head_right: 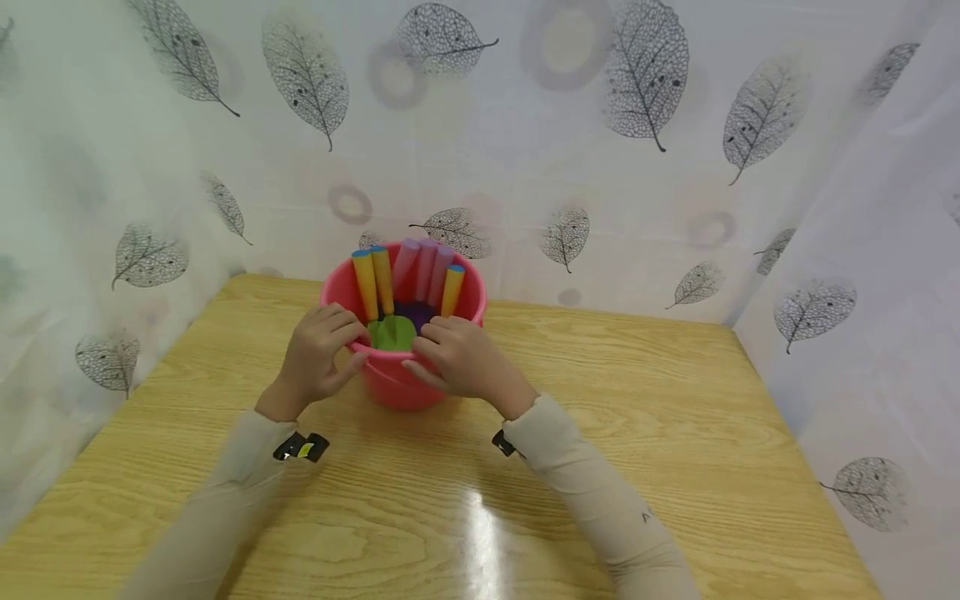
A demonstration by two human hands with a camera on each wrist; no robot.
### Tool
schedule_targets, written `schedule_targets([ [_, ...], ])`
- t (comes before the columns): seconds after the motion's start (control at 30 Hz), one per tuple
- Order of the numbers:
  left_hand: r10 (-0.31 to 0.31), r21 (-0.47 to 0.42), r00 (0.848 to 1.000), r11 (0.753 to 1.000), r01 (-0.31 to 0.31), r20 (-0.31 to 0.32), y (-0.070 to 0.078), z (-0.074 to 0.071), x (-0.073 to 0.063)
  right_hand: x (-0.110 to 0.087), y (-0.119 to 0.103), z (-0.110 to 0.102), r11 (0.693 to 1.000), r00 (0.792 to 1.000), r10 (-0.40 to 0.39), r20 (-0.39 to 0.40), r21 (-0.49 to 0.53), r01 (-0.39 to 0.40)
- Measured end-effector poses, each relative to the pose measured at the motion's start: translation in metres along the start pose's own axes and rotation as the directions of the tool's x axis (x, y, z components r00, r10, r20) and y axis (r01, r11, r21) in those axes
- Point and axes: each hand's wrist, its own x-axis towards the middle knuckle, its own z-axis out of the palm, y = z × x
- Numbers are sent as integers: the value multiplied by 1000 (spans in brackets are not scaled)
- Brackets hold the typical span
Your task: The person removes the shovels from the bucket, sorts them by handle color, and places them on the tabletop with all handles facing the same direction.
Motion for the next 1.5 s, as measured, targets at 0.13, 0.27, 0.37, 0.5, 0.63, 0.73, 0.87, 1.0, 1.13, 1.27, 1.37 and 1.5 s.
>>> schedule_targets([
  [0.13,-78,58,997,995,76,19,-12,-9,4,-1,0,-2,1000,1000,-6,-11,14,6],
  [0.27,-204,100,976,975,197,69,-25,-17,8,-2,0,-4,999,1000,-18,-5,31,18],
  [0.37,-311,135,935,947,291,168,-33,-21,12,-3,1,-5,999,1000,-18,8,41,18],
  [0.5,-435,180,823,900,396,366,-39,-23,19,-4,2,-6,999,1000,-10,18,51,10],
  [0.63,-492,189,700,864,467,518,-42,-24,27,-6,4,-5,998,1000,-15,9,55,14],
  [0.73,-497,193,637,852,487,589,-42,-25,33,-5,5,-4,998,1000,-25,-10,63,25],
  [0.87,-497,207,583,845,493,643,-43,-29,37,-5,8,-2,996,998,-37,-42,77,41],
  [1.0,-501,227,557,842,489,662,-43,-34,36,-4,13,2,994,997,-45,-56,98,50],
  [1.13,-510,256,537,841,477,672,-43,-39,34,-3,16,6,992,997,-59,-53,109,65],
  [1.27,-515,272,523,839,472,679,-44,-45,34,-1,18,10,989,996,-74,-58,122,80],
  [1.37,-521,278,513,834,477,682,-44,-48,34,0,18,12,989,995,-78,-58,124,85],
  [1.5,-533,288,502,825,486,681,-44,-48,33,2,19,12,990,996,-80,-50,116,86],
])
